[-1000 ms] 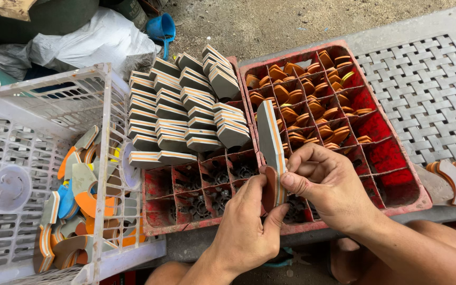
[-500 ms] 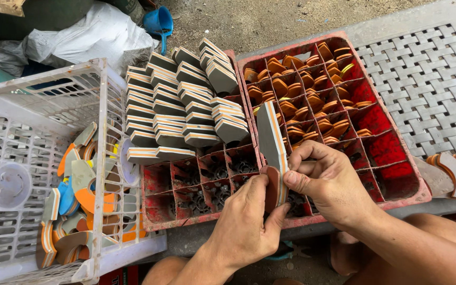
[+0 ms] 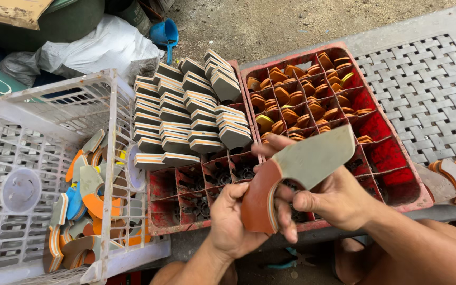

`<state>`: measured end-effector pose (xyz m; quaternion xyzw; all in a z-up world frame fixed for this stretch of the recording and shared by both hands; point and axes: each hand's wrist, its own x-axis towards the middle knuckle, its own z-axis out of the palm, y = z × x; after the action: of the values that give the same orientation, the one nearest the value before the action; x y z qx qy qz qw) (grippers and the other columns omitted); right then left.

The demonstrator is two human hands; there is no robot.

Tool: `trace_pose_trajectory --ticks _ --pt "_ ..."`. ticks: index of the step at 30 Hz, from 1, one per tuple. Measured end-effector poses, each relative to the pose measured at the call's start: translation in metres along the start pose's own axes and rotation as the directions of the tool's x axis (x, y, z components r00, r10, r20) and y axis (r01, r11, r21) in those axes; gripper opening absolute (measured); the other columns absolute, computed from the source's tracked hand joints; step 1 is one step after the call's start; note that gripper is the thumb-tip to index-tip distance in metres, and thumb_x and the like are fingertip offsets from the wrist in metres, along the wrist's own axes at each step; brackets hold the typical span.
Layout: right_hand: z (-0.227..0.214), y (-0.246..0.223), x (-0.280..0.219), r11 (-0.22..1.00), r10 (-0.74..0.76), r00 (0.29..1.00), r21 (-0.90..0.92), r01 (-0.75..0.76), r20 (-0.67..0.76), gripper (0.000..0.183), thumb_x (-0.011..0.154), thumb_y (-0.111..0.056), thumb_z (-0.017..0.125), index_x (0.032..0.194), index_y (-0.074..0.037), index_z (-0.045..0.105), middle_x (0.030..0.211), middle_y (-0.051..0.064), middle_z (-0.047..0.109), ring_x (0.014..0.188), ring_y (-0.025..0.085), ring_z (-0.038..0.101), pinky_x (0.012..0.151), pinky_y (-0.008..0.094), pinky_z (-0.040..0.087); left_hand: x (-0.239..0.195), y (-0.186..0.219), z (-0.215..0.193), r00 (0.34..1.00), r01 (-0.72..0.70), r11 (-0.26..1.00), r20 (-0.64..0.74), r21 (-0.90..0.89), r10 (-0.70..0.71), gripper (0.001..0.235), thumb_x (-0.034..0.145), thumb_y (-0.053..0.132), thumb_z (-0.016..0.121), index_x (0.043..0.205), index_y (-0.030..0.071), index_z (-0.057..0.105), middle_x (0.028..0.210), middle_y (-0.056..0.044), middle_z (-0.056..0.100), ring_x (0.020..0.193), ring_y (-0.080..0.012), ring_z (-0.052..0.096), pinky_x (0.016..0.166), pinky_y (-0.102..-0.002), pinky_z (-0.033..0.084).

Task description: The person assembles sandals by attaching a small orange rubber piece to the bottom of a grey sole using a metal fastener. They repeatedly pick up a sole, insert the fastener, attach the rubber piece, and place the finished unit into a red crate.

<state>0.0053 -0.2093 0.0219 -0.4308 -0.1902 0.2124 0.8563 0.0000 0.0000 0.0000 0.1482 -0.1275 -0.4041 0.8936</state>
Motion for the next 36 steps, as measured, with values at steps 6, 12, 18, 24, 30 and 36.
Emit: trace_pose_trajectory --ticks 6,12,18,24,30,36 --pt "-0.002 -0.007 -0.001 0.775 -0.123 0.972 -0.631 -0.033 -0.202 0.047 0.086 -0.021 0.082 0.125 0.002 0.068 0.114 0.013 0.078 0.101 0.017 0.074 0.088 0.036 0.063 0.014 -0.028 -0.005 0.736 0.322 0.941 -0.652 0.102 -0.181 0.053 0.104 0.041 0.023 0.111 0.007 0.062 0.085 -0.018 0.071 0.066 -0.0301 0.07 0.053 -0.037 0.057" --pt "-0.012 0.001 0.009 0.87 -0.106 0.988 -0.492 0.035 -0.117 0.044 0.087 -0.031 0.08 0.112 0.003 0.065 0.103 0.011 0.07 0.096 0.016 0.065 0.085 0.03 0.056 0.017 -0.039 -0.026 0.857 0.256 0.961 -0.484 0.103 -0.176 0.048 0.117 0.05 0.036 0.103 0.009 0.056 0.071 -0.003 0.053 0.049 -0.0121 0.053 0.041 -0.025 0.04" --pt "0.001 0.02 0.02 0.923 -0.336 0.928 -0.25 0.292 -0.159 0.076 0.107 -0.069 0.034 0.07 -0.006 0.056 0.062 0.003 0.054 0.059 0.013 0.052 0.056 0.026 0.043 0.024 -0.068 -0.023 0.789 0.264 0.947 -0.606 0.184 -0.102 0.065 0.107 0.058 0.023 0.09 0.005 0.058 0.063 -0.007 0.054 0.045 -0.0151 0.053 0.043 -0.028 0.045" --pt "-0.005 0.022 0.023 0.72 -0.318 0.946 -0.666 0.197 -0.065 0.08 0.094 -0.08 0.036 0.073 -0.005 0.05 0.058 0.0 0.044 0.049 0.011 0.044 0.045 0.027 0.034 0.024 -0.064 -0.025 0.87 0.289 0.863 -0.49 0.415 -0.056 0.049 0.112 0.036 0.033 0.095 -0.003 0.058 0.068 -0.012 0.06 0.051 -0.0169 0.06 0.047 -0.028 0.051" --pt "0.007 0.036 0.034 0.687 -0.407 0.912 -0.676 0.267 -0.053 0.074 0.094 -0.077 0.046 0.072 -0.006 0.046 0.058 -0.001 0.041 0.051 0.01 0.039 0.046 0.027 0.032 0.021 -0.077 -0.029 0.867 0.125 0.922 -0.492 0.367 0.079 0.042 0.11 0.038 0.036 0.098 0.003 0.054 0.064 -0.006 0.054 0.045 -0.0122 0.054 0.038 -0.025 0.046" --pt "0.017 0.034 0.027 0.587 -0.437 0.899 -0.749 0.308 0.027 0.072 0.096 -0.074 0.048 0.072 -0.006 0.047 0.059 -0.001 0.041 0.051 0.009 0.044 0.049 0.027 0.036 0.017 -0.077 -0.018 0.788 0.188 0.892 -0.605 0.41 0.112 0.052 0.106 0.051 0.029 0.098 0.006 0.053 0.065 -0.003 0.054 0.047 -0.0104 0.054 0.039 -0.024 0.047"
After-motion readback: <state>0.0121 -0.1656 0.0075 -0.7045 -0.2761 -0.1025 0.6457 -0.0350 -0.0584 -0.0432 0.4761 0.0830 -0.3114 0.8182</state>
